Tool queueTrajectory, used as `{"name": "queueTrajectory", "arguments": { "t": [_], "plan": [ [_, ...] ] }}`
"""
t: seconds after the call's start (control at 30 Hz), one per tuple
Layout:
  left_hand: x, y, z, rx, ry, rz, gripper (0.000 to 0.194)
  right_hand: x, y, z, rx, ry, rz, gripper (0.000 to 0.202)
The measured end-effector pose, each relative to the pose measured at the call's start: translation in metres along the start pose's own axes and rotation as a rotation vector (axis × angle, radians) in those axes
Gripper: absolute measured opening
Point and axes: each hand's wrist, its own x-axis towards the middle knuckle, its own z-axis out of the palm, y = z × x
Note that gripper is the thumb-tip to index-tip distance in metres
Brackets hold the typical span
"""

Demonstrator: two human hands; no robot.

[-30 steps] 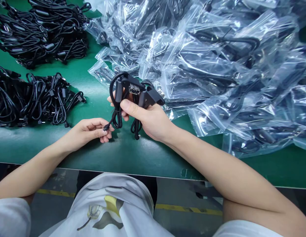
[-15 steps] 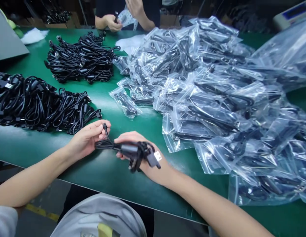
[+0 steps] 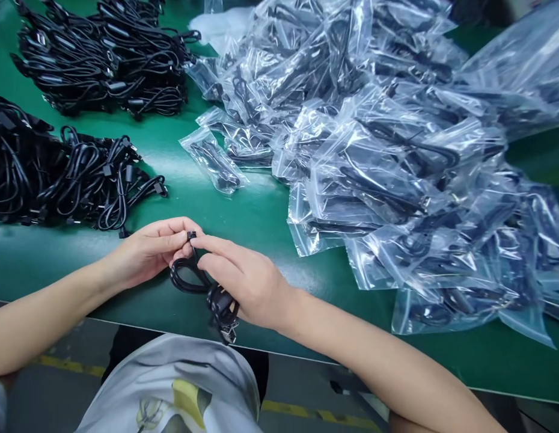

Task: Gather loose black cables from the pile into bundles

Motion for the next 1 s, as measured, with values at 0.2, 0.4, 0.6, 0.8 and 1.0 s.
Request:
{"name": "queueTrajectory", "arguments": {
  "t": [0.2, 0.4, 0.6, 0.8, 1.0],
  "plan": [
    [0.001, -0.0022, -0.001, -0.014, -0.014, 0.013, 0.024, -0.0015, 0.0024, 0.0002, -0.053, 0.004, 0.017, 0.022],
    [0.0008, -0.0022, -0.0013, -0.036, -0.021, 0.018, 0.023, -0.0011, 0.0022, -0.0003, -0.065, -0.004, 0.003, 0.019],
    [0.0001, -0.0008, -0.0009, -0.011, -0.015, 0.026, 0.026, 0.0018, 0.0004, -0.0002, -0.097, -0.012, -0.001, 0.018],
    [-0.0003, 0.0002, 0.0013, 0.077, -0.029, 0.051, 0.03, 0.0017, -0.0005, -0.0026, -0.093, -0.023, -0.015, 0.019],
    [-0.0008, -0.0024, -0.0001, 0.134, -0.064, 0.065, 0.029, 0.0028, -0.0008, -0.0032, -0.069, -0.029, 0.008, 0.02]
  ]
}}
